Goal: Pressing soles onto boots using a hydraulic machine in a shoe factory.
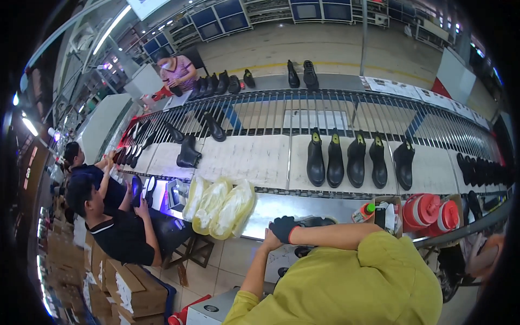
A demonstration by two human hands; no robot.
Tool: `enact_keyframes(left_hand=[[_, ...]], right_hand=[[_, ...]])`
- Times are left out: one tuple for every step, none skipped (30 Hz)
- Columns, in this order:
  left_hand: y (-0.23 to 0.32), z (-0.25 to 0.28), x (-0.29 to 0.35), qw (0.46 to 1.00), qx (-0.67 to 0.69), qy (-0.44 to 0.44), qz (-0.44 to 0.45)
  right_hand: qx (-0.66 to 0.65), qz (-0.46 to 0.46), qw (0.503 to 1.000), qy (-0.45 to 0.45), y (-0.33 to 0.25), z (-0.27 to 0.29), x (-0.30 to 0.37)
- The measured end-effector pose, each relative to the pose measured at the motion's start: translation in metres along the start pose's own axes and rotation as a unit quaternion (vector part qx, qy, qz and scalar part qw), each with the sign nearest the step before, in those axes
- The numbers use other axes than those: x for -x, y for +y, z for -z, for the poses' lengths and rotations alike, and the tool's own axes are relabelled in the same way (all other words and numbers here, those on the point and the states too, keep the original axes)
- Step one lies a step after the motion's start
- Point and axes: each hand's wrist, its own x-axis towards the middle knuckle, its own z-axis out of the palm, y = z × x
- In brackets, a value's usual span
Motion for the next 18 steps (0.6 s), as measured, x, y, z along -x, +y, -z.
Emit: enact_keyframes(left_hand=[[-0.004, 0.001, 0.006, 0.999, 0.030, 0.016, 0.016], [-0.005, 0.005, 0.008, 0.999, 0.031, 0.011, 0.013], [-0.001, 0.008, 0.009, 0.999, 0.037, 0.008, 0.037], [0.002, 0.005, 0.011, 0.997, 0.049, 0.009, 0.067], [0.003, 0.005, 0.010, 0.997, 0.016, 0.001, 0.073], [0.008, 0.010, 0.011, 0.997, 0.016, -0.007, 0.069], [0.015, 0.020, 0.012, 0.997, 0.008, -0.021, 0.078], [0.023, 0.029, 0.013, 0.996, -0.001, -0.037, 0.086], [0.022, 0.030, 0.015, 0.994, -0.011, -0.051, 0.092], [0.022, 0.031, 0.018, 0.994, -0.009, -0.061, 0.096], [0.022, 0.032, 0.017, 0.994, -0.013, -0.057, 0.092], [0.023, 0.033, 0.017, 0.994, -0.018, -0.055, 0.088], [0.025, 0.034, 0.016, 0.994, -0.032, -0.054, 0.088], [0.027, 0.035, 0.016, 0.994, -0.037, -0.054, 0.089], [0.028, 0.037, 0.014, 0.994, -0.038, -0.057, 0.088], [0.028, 0.039, 0.012, 0.994, -0.036, -0.060, 0.087], [0.027, 0.041, 0.011, 0.993, -0.031, -0.068, 0.089], [0.029, 0.045, 0.010, 0.994, -0.014, -0.061, 0.086]], right_hand=[[-0.007, 0.021, 1.000, 0.018, 0.006, -0.019, -0.005], [-0.009, 0.016, 1.000, 0.016, 0.006, -0.020, -0.005], [-0.045, -0.032, 0.998, 0.021, 0.010, -0.016, 0.000], [-0.079, -0.072, 0.994, 0.023, 0.011, -0.009, 0.009], [-0.079, -0.093, 0.992, 0.031, 0.012, -0.002, 0.016], [-0.082, -0.101, 0.991, 0.028, 0.017, 0.001, 0.020], [-0.061, -0.074, 0.995, -0.002, 0.021, 0.000, 0.020], [-0.042, -0.048, 0.997, -0.032, 0.024, -0.001, 0.021], [-0.030, -0.064, 0.997, -0.025, 0.021, -0.006, 0.017], [-0.049, -0.058, 0.995, -0.070, 0.022, -0.002, 0.016], [-0.057, -0.042, 0.996, -0.055, 0.025, 0.002, 0.019], [-0.067, -0.028, 0.997, -0.040, 0.027, 0.003, 0.023], [-0.078, -0.021, 0.996, -0.031, 0.029, 0.004, 0.026], [-0.116, -0.045, 0.992, -0.015, 0.030, -0.001, 0.029], [-0.142, -0.037, 0.989, -0.002, 0.031, -0.002, 0.032], [-0.167, -0.029, 0.985, 0.009, 0.033, 0.004, 0.033], [-0.169, -0.035, 0.985, -0.006, 0.035, 0.009, 0.034], [-0.177, -0.040, 0.983, -0.013, 0.042, 0.005, 0.037]])
